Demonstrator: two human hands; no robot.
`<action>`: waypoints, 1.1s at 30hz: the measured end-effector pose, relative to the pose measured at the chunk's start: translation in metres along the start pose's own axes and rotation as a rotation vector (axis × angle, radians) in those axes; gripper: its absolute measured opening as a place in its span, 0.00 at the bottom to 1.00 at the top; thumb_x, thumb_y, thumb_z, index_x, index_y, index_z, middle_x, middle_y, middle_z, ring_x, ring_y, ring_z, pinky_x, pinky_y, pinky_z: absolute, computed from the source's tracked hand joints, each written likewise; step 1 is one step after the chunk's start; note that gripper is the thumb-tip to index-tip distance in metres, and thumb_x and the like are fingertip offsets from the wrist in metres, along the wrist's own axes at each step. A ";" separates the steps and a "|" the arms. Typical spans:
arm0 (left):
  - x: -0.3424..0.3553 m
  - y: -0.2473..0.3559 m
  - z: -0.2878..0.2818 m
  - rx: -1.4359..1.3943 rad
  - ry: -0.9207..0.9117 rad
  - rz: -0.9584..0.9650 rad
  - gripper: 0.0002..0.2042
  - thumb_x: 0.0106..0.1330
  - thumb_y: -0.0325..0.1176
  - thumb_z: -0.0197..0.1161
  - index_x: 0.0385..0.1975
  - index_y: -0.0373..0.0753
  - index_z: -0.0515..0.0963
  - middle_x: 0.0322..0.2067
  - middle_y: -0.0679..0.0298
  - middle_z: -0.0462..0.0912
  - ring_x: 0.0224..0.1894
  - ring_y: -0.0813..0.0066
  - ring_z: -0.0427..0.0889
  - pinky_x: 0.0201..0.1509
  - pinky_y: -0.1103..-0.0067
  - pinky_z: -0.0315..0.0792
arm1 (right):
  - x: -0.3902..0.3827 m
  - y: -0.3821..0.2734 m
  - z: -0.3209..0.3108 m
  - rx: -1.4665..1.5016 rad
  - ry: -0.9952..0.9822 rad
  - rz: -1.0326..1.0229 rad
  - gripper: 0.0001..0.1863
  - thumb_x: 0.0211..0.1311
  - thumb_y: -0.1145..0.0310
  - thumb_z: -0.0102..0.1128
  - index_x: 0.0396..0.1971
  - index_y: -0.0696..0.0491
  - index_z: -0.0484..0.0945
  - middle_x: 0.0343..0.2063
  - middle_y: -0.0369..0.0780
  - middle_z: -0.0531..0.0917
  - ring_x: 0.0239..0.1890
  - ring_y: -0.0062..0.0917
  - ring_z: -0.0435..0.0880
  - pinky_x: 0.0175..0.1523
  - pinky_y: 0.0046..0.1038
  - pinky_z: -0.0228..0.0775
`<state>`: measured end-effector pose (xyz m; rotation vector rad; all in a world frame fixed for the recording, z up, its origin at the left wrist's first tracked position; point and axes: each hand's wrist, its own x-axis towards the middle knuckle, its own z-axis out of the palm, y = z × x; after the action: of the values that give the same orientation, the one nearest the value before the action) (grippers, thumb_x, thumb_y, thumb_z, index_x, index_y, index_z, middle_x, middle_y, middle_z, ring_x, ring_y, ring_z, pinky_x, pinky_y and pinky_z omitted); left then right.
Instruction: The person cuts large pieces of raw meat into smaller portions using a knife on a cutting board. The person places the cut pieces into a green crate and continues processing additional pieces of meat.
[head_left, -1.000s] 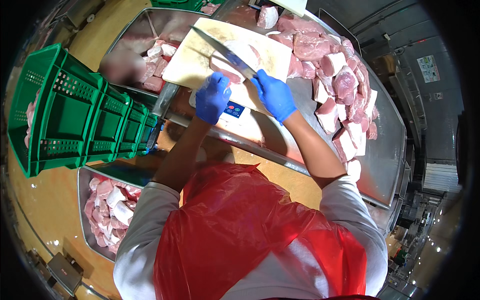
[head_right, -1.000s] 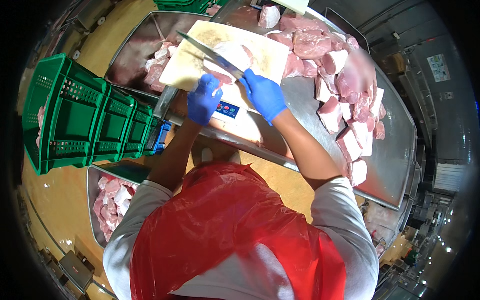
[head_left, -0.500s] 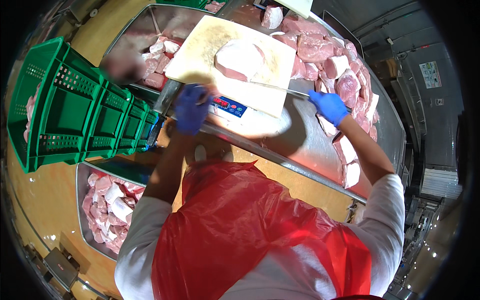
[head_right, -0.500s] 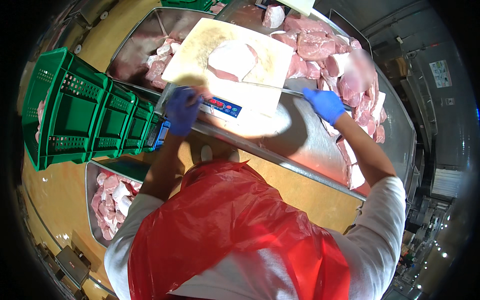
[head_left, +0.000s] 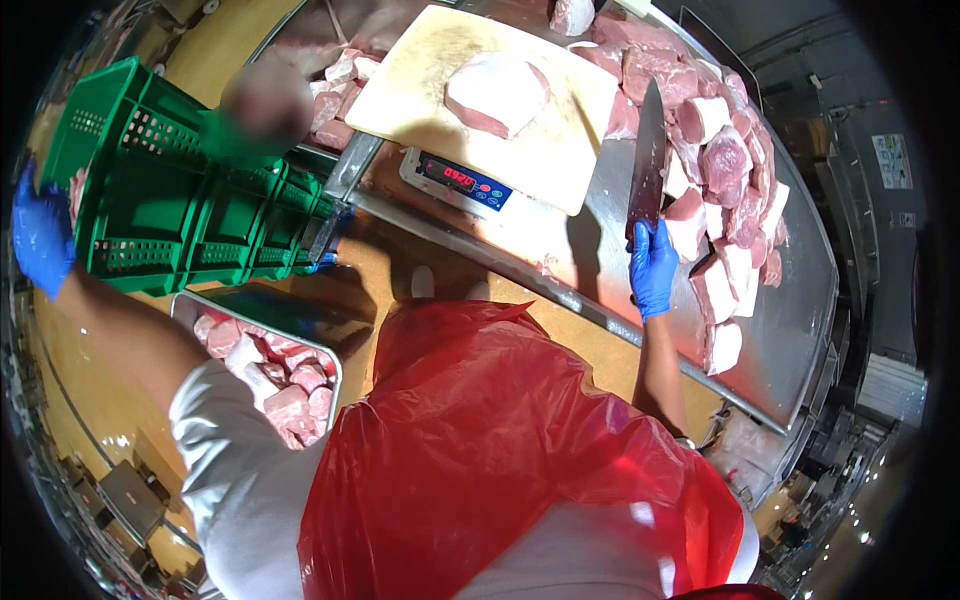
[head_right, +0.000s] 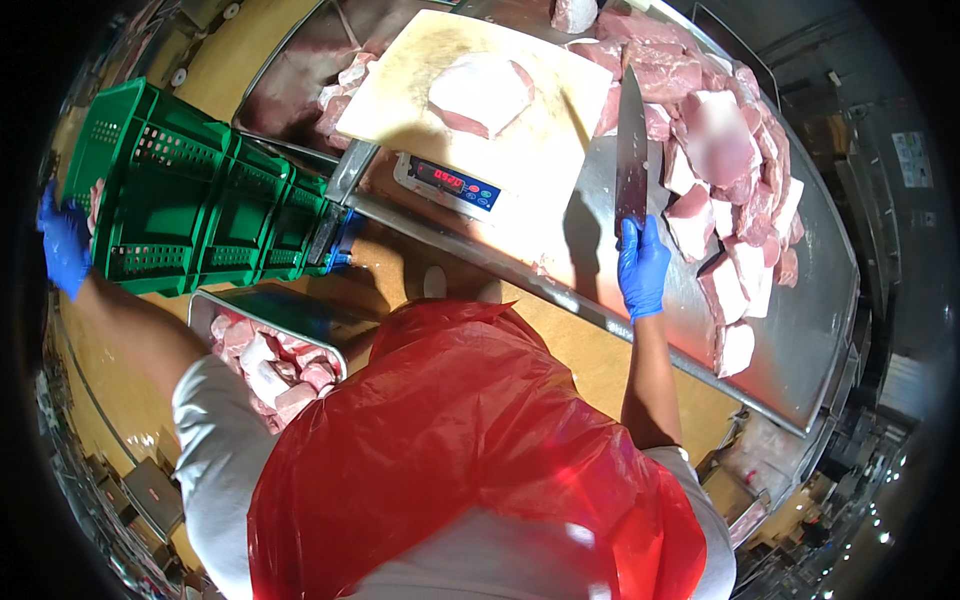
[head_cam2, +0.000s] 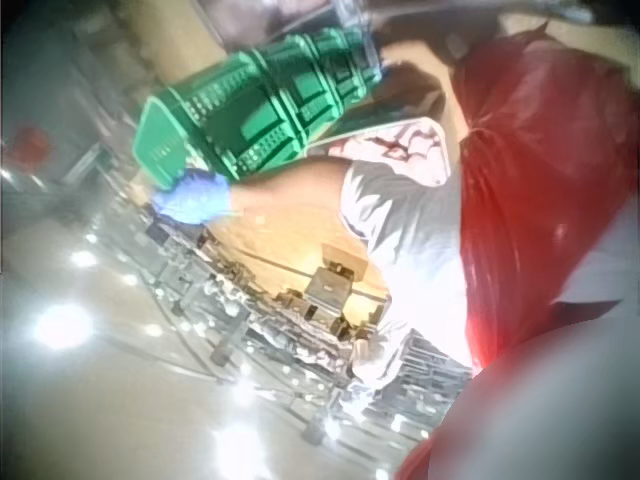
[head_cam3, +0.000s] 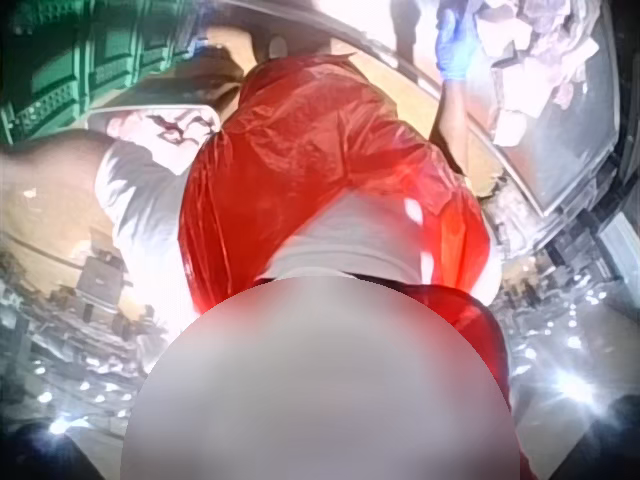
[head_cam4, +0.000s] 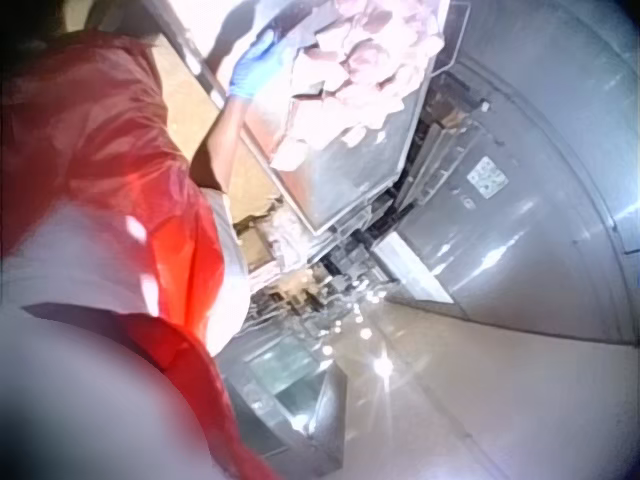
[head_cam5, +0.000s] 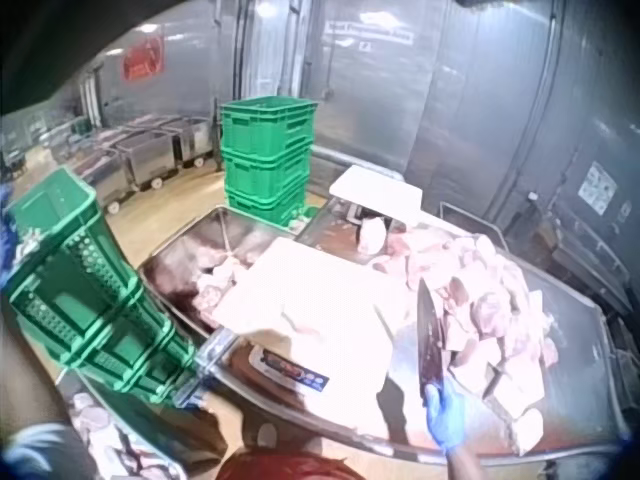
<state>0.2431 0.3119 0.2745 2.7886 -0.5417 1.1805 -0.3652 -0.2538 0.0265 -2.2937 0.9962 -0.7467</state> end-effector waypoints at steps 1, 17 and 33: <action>-0.018 0.095 -0.018 -0.248 0.060 0.030 0.15 0.68 0.28 0.60 0.53 0.37 0.81 0.51 0.53 0.84 0.52 0.65 0.85 0.54 0.74 0.76 | 0.003 -0.003 0.000 -0.025 0.007 0.013 0.13 0.75 0.63 0.55 0.43 0.59 0.77 0.22 0.43 0.81 0.21 0.27 0.81 0.30 0.30 0.72; -0.138 0.567 0.053 -0.488 -1.037 0.393 0.47 0.41 0.52 0.77 0.68 0.66 0.63 0.62 0.48 0.67 0.65 0.43 0.68 0.54 0.42 0.71 | 0.025 -0.082 0.030 0.226 0.058 0.053 0.13 0.74 0.65 0.57 0.42 0.62 0.78 0.23 0.44 0.83 0.22 0.25 0.81 0.30 0.29 0.72; -0.028 0.552 0.136 -0.925 -0.190 0.722 0.22 0.55 0.31 0.68 0.53 0.43 0.79 0.49 0.52 0.81 0.53 0.50 0.79 0.56 0.60 0.75 | -0.144 0.033 -0.043 0.109 0.418 0.618 0.15 0.75 0.59 0.54 0.44 0.57 0.78 0.21 0.36 0.79 0.21 0.18 0.75 0.28 0.25 0.69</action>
<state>0.1284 -0.2234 0.1168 1.9102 -1.6770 0.4604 -0.4922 -0.1729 -0.0037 -1.6132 1.6941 -0.9829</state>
